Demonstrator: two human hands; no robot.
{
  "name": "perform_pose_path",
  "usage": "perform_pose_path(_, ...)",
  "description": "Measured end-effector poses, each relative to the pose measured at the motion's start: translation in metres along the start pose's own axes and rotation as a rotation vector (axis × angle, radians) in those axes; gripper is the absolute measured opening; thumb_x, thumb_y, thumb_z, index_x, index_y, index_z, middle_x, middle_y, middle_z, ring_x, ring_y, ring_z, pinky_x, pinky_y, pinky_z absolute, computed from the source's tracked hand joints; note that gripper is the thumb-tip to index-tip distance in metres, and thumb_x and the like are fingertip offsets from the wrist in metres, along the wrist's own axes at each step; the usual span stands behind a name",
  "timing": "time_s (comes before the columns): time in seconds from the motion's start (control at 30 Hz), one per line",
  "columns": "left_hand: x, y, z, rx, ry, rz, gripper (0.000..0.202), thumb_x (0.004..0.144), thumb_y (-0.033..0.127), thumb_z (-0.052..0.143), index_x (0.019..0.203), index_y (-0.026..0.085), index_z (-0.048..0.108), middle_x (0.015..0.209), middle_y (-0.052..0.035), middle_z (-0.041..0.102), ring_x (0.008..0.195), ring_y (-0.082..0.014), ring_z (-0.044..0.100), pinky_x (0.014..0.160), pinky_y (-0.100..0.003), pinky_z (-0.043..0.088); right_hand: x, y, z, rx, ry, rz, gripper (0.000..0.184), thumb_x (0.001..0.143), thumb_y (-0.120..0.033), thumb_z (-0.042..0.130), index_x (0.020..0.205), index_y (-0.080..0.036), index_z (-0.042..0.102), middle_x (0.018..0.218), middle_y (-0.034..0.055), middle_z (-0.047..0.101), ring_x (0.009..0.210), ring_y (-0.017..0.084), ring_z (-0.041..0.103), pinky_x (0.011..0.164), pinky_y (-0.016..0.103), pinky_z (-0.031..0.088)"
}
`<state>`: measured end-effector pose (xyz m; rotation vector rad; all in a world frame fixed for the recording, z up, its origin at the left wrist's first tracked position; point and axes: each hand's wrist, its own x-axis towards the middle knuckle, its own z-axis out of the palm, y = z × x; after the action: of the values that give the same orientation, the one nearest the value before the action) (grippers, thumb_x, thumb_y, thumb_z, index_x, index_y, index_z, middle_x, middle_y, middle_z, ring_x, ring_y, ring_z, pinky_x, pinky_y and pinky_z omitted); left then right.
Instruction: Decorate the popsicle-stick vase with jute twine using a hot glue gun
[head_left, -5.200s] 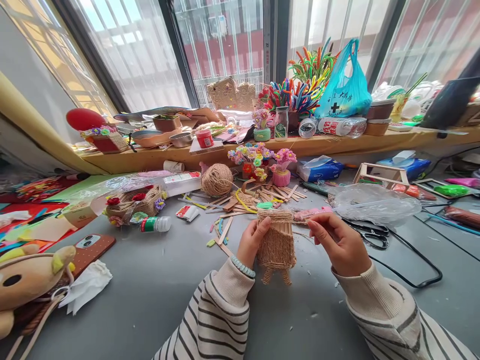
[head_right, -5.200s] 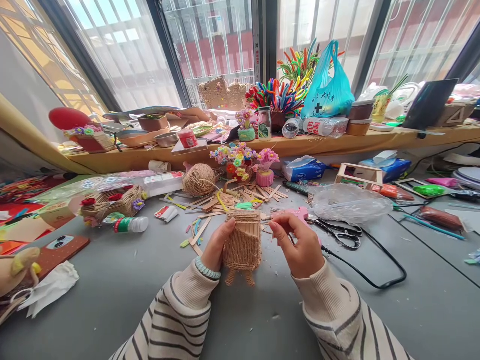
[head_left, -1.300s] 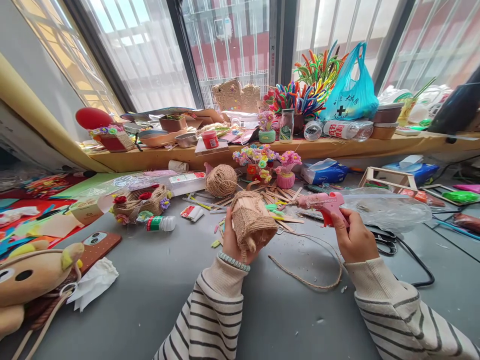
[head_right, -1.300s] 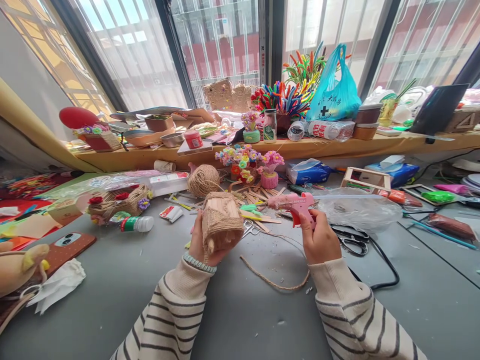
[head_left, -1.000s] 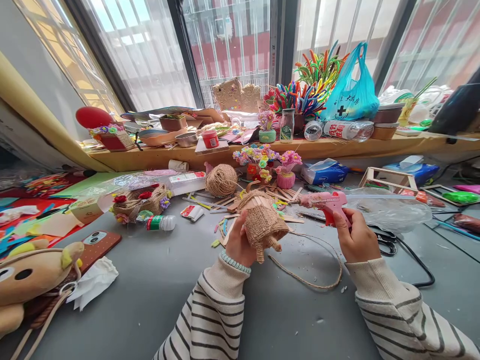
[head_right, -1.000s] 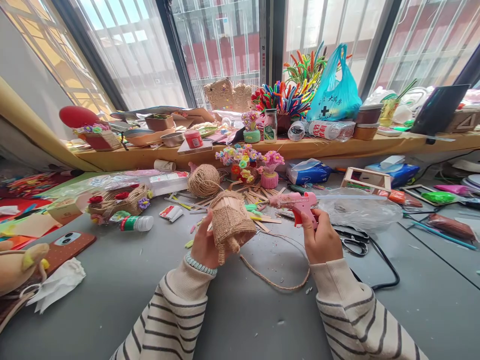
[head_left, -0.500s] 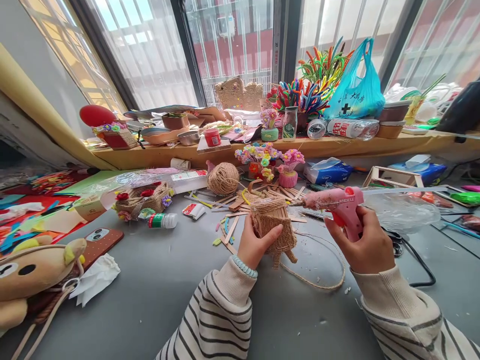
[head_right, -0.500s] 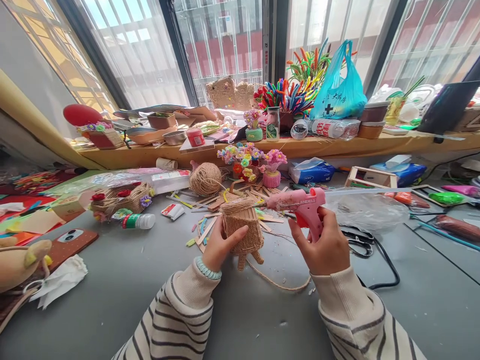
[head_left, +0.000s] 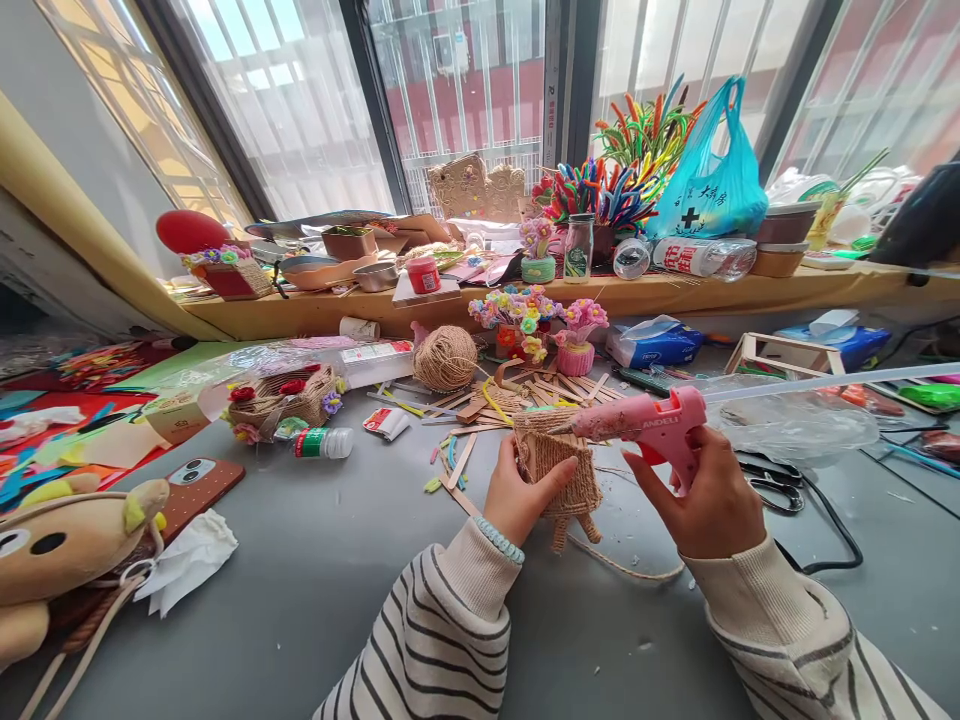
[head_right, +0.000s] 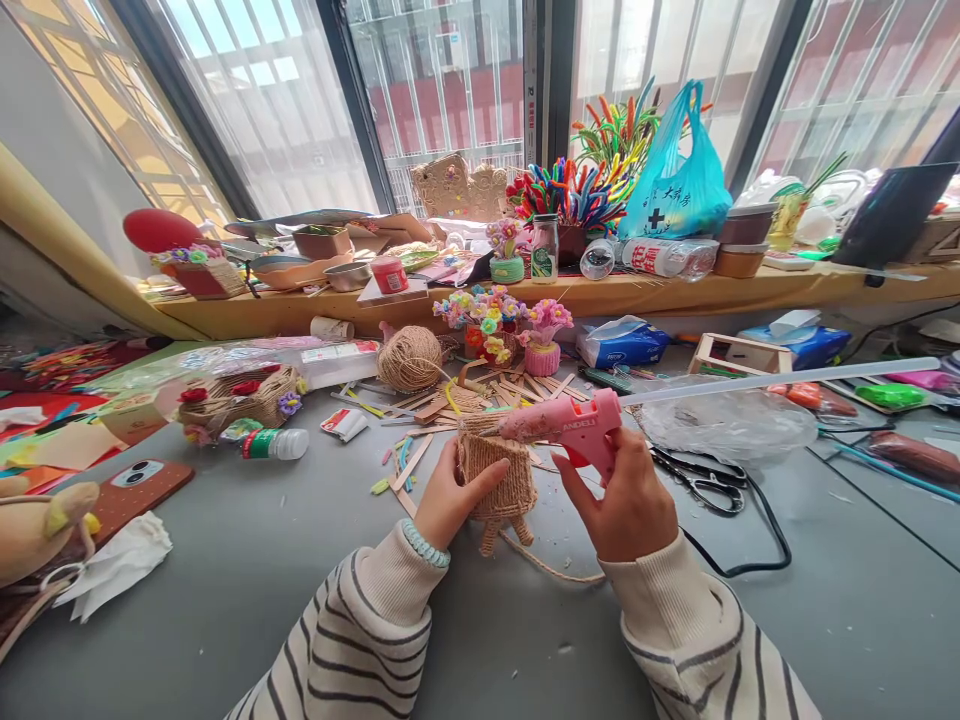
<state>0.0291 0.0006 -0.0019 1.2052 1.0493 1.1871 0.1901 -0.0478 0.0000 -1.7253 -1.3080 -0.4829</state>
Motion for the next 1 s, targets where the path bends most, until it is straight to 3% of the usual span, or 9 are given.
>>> perform_pose_path(0.63,0.0014,-0.0037,-0.0036,0.031,-0.032,0.045,0.048,0.059,0.040,0.071,0.098,0.018,0.054,0.098,-0.0088,0.063,0.094,-0.0246,0.057,0.084,-0.036,0.042,-0.0012,-0.0012,0.0023,0.012,0.005,-0.010,0.056,0.076,-0.063,0.037,0.102,-0.014,0.047,0.084,0.0108,0.060,0.070,0.023,0.061,0.052,0.029,0.043)
perform_pose_path(0.83,0.0019,-0.0054,-0.0030,0.074,0.009,-0.003,0.050,0.055,0.043,0.072,0.093,0.017,0.052,0.089,-0.0089,0.063,0.085,-0.0244,0.059,0.075,-0.035,0.045,-0.0009,-0.0025,0.0015,0.007,0.010,-0.049,0.051,0.079,-0.058,0.037,0.099,-0.013,0.047,0.078,0.0099,0.059,0.064,0.021,0.059,0.050,0.029,0.041)
perform_pose_path(1.0,0.0017,-0.0058,-0.0022,0.092,0.009,-0.007,0.052,0.055,0.046,0.071,0.094,0.017,0.051,0.093,-0.0100,0.062,0.086,-0.0240,0.059,0.076,-0.035,0.045,-0.0009,-0.0027,0.0018,0.008,0.034,-0.044,0.045,0.079,-0.054,0.041,0.098,-0.014,0.047,0.076,0.0080,0.059,0.063,0.020,0.059,0.048,0.028,0.040)
